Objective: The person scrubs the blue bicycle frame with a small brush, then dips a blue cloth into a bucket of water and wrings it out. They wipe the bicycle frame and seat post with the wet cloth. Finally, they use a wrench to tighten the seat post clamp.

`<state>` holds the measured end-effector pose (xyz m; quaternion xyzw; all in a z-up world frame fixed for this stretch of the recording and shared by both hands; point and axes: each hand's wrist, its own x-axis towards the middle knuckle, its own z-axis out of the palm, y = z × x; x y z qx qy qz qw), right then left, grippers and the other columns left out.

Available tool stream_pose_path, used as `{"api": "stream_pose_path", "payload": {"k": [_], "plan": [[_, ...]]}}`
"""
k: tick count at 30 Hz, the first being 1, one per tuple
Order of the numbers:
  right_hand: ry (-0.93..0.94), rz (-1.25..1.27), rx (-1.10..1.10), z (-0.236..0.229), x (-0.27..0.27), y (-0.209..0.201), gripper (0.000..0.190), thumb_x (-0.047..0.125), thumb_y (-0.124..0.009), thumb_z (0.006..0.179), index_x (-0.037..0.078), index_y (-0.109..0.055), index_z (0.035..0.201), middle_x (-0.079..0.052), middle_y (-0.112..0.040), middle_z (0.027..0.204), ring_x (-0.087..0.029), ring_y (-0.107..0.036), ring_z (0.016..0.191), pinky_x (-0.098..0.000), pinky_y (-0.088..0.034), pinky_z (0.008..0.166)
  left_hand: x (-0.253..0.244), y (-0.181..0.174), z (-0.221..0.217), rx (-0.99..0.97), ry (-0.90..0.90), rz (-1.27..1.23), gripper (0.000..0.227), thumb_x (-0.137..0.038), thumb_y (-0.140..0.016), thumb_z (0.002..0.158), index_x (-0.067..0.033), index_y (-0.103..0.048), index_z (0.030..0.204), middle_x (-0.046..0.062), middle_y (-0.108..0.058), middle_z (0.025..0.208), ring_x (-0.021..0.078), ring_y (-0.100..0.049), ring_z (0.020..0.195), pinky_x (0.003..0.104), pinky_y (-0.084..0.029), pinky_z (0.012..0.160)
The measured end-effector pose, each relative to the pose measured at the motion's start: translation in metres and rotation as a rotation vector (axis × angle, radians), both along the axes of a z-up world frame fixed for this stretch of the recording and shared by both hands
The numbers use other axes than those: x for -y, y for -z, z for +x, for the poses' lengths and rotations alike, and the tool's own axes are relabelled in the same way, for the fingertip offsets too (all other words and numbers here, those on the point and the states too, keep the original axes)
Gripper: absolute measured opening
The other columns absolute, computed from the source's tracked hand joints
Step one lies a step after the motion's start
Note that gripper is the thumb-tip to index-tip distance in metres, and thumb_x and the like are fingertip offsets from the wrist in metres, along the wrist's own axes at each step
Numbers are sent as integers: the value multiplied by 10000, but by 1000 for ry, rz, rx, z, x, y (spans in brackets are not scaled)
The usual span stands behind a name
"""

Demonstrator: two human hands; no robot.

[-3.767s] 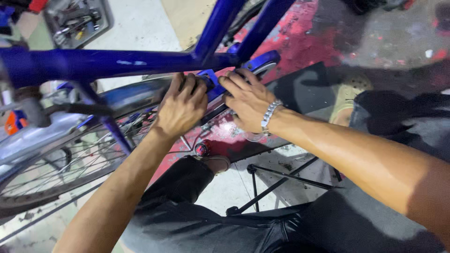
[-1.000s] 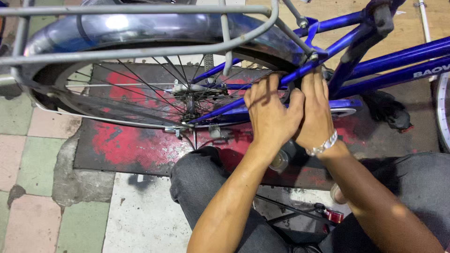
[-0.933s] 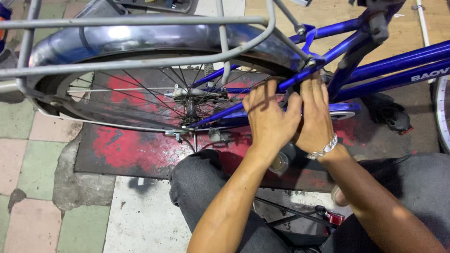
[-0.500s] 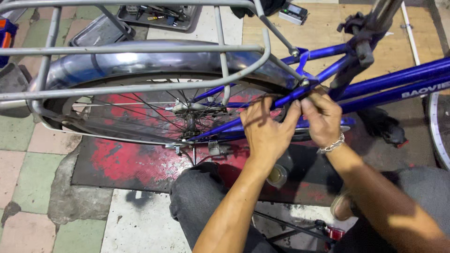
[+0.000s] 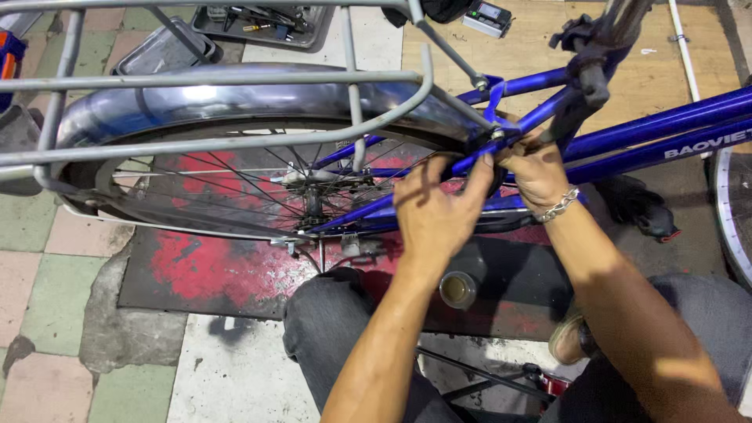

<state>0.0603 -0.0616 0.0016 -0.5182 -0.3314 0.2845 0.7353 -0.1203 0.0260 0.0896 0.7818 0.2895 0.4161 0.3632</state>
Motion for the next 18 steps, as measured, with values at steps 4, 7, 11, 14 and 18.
{"api": "stream_pose_path", "payload": {"k": [4,7,11,14,18], "plan": [[34,30,24,-5,-4,7,281,58,-794,940,29,-693,1200,9,-702,1137,-101,-641,1064,-272,-509,979,-10,-18,-1,-66,56,-200,463,-540,-717,878,-84,-803,883,102,-757,731,260,-738,631,384,-552,635],[59,37,-11,-10,-7,6,268,59,-761,935,55,-701,1196,15,-712,1138,-86,-644,1055,-256,-509,968,-19,-27,1,-245,71,-198,458,-522,-716,886,-88,-812,774,86,-739,621,261,-715,557,396,-527,605],[66,46,-41,-8,-4,12,167,35,-722,989,33,-707,1155,-6,-719,1123,-94,-655,1046,-261,-514,952,-18,-22,0,-178,57,-61,323,-409,-734,913,-95,-808,891,109,-722,651,281,-692,555,407,-515,570],[127,79,-14,-15,-12,16,167,-2,-711,1014,21,-689,1177,-9,-709,1133,-98,-650,1054,-267,-515,956,-15,-15,0,15,-29,309,232,-304,-752,960,-84,-771,889,100,-732,819,279,-708,698,389,-544,648],[194,75,59,-25,-19,13,256,5,-677,1015,19,-686,1270,4,-700,1171,-82,-635,1084,-259,-505,992,-15,-13,2,89,-83,470,120,-190,-795,931,-92,-756,874,62,-728,821,264,-696,689,381,-535,646]]}}
